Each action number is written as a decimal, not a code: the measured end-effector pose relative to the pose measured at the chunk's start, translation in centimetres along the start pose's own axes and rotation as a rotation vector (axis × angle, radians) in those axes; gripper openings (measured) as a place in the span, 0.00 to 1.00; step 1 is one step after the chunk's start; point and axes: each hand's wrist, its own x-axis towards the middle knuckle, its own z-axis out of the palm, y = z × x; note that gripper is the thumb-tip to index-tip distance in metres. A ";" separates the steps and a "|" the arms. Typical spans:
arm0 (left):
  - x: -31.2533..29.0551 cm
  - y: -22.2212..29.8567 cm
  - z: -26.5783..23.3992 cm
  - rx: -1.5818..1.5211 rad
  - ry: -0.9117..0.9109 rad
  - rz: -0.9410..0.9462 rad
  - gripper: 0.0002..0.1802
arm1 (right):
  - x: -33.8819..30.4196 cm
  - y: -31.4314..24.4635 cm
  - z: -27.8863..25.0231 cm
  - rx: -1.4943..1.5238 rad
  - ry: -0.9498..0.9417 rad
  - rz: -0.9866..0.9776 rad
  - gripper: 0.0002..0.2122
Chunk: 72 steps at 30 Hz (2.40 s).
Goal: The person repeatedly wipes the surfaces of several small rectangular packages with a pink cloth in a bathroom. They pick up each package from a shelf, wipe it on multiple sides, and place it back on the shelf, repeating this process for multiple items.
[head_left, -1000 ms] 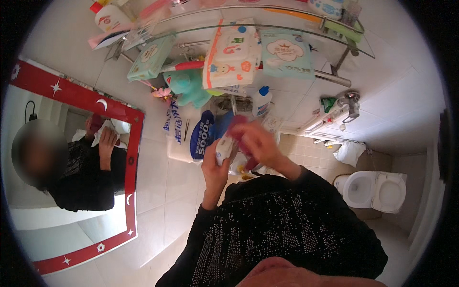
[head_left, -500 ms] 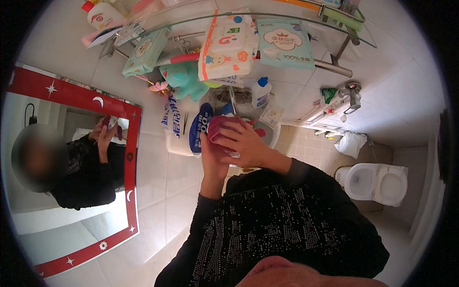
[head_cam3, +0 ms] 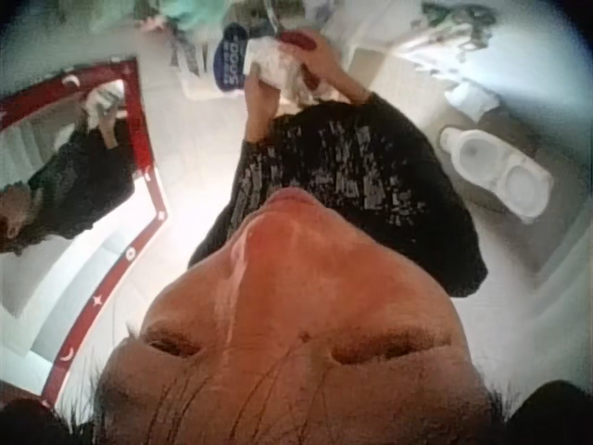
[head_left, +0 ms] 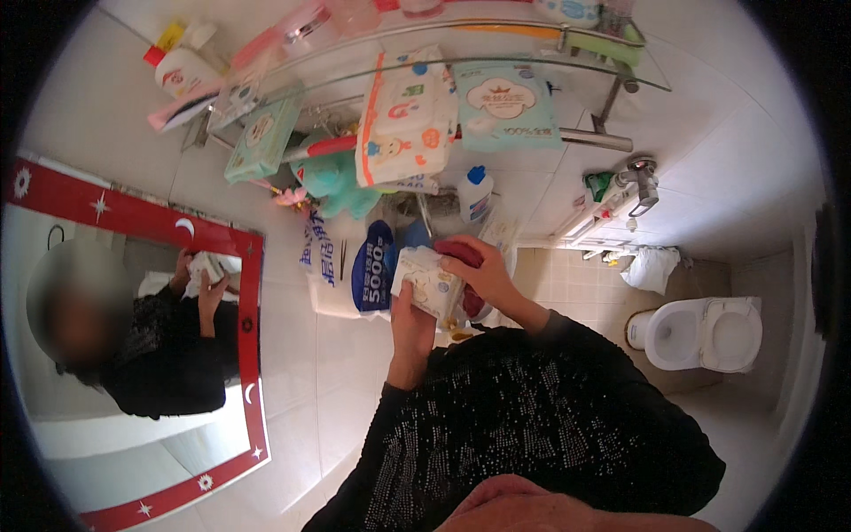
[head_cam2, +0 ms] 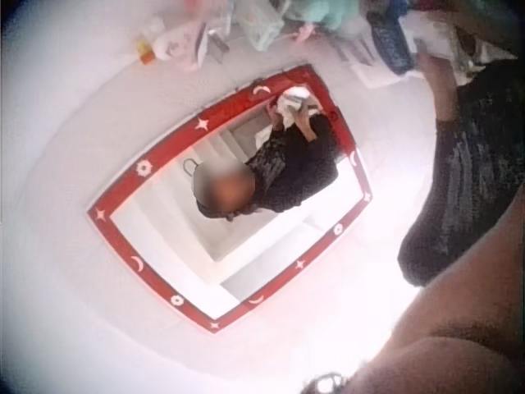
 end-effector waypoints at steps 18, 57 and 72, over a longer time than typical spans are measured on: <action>-0.5 1.8 5.2 -0.017 -0.055 -0.077 0.25 | -3.4 -2.6 -1.0 -0.689 -0.208 -1.027 0.19; 20.9 -13.5 -0.8 1.609 -0.331 0.325 0.28 | 0.0 13.7 -12.4 0.105 0.360 0.523 0.17; 11.7 -7.8 -3.6 1.493 -0.169 0.447 0.17 | 2.7 16.6 -15.3 -0.315 0.272 0.330 0.25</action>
